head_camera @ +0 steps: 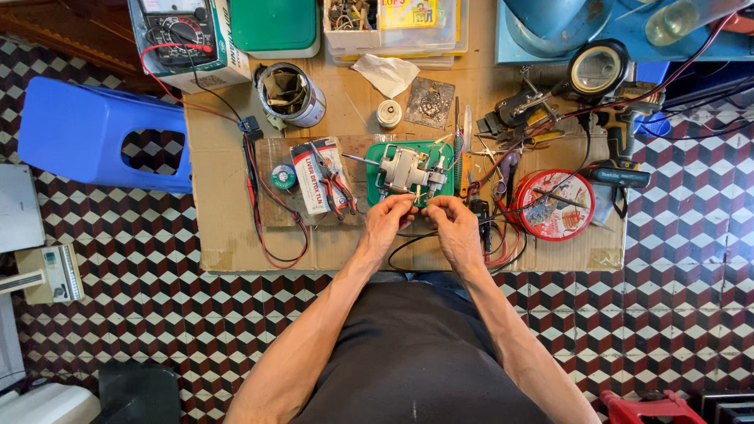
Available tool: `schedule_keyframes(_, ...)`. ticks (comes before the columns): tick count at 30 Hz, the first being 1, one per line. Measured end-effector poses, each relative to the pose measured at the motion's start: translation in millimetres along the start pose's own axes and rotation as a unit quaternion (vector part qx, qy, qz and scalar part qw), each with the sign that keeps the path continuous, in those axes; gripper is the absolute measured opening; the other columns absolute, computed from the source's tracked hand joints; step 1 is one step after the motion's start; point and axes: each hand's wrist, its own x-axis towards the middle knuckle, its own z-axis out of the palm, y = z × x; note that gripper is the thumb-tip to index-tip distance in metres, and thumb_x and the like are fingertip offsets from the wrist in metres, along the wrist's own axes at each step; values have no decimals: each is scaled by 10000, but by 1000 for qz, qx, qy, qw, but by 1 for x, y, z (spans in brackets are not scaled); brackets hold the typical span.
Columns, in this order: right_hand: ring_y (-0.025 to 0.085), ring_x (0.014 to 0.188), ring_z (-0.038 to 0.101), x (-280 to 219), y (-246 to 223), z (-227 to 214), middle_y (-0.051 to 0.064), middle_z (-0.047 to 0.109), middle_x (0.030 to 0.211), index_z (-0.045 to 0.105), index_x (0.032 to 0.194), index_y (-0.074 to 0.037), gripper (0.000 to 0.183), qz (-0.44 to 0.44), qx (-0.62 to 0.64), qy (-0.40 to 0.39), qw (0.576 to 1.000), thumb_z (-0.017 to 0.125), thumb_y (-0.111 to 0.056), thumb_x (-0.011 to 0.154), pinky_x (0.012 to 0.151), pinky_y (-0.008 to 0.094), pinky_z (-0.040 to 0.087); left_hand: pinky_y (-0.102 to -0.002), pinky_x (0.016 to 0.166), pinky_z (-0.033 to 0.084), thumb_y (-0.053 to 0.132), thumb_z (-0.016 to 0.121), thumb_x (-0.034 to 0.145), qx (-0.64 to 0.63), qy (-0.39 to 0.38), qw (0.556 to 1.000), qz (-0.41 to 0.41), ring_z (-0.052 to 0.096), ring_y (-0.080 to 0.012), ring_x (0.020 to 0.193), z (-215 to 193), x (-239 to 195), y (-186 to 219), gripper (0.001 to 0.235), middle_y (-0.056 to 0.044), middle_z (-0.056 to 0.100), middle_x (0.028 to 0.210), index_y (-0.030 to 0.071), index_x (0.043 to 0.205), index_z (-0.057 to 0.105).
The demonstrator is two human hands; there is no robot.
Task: The person works on a small motor or fan assembly on a cluttered workbench, connecting wires and using a multimeter to test electrical continuity. They move to the wall to retrieve a cable, return to the bench, and continue testing the device with probes.
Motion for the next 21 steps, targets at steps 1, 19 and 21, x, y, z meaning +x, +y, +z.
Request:
schedule_keyframes(1, 88, 869, 648, 3, 4, 2, 21, 734, 952, 704, 1100, -16, 233, 3, 12, -9, 1000, 656, -201, 966, 771, 240, 519, -233, 745, 534, 205, 606, 982, -8, 4, 1000, -7, 658, -89, 829, -1, 0, -1, 300, -35, 744, 953, 30, 1202, 710)
schedule_keyframes(19, 189, 784, 650, 0, -3, -2, 118, 685, 935, 704, 1023, 11, 188, -176, -188, 14, 966, 659, -165, 976, 711, 335, 525, -237, 690, 604, 222, 728, 926, 39, 32, 999, 17, 685, -93, 836, 7, -11, 5, 314, -52, 725, 1002, 4, 1150, 704)
schedule_keyframes(21, 198, 778, 652, 1, -4, -3, 125, 684, 932, 702, 1021, 15, 188, -185, -193, 17, 963, 660, -160, 968, 706, 342, 524, -235, 675, 601, 232, 723, 928, 48, 40, 998, 12, 683, -88, 828, 7, -11, 3, 315, -49, 724, 990, 6, 1147, 706)
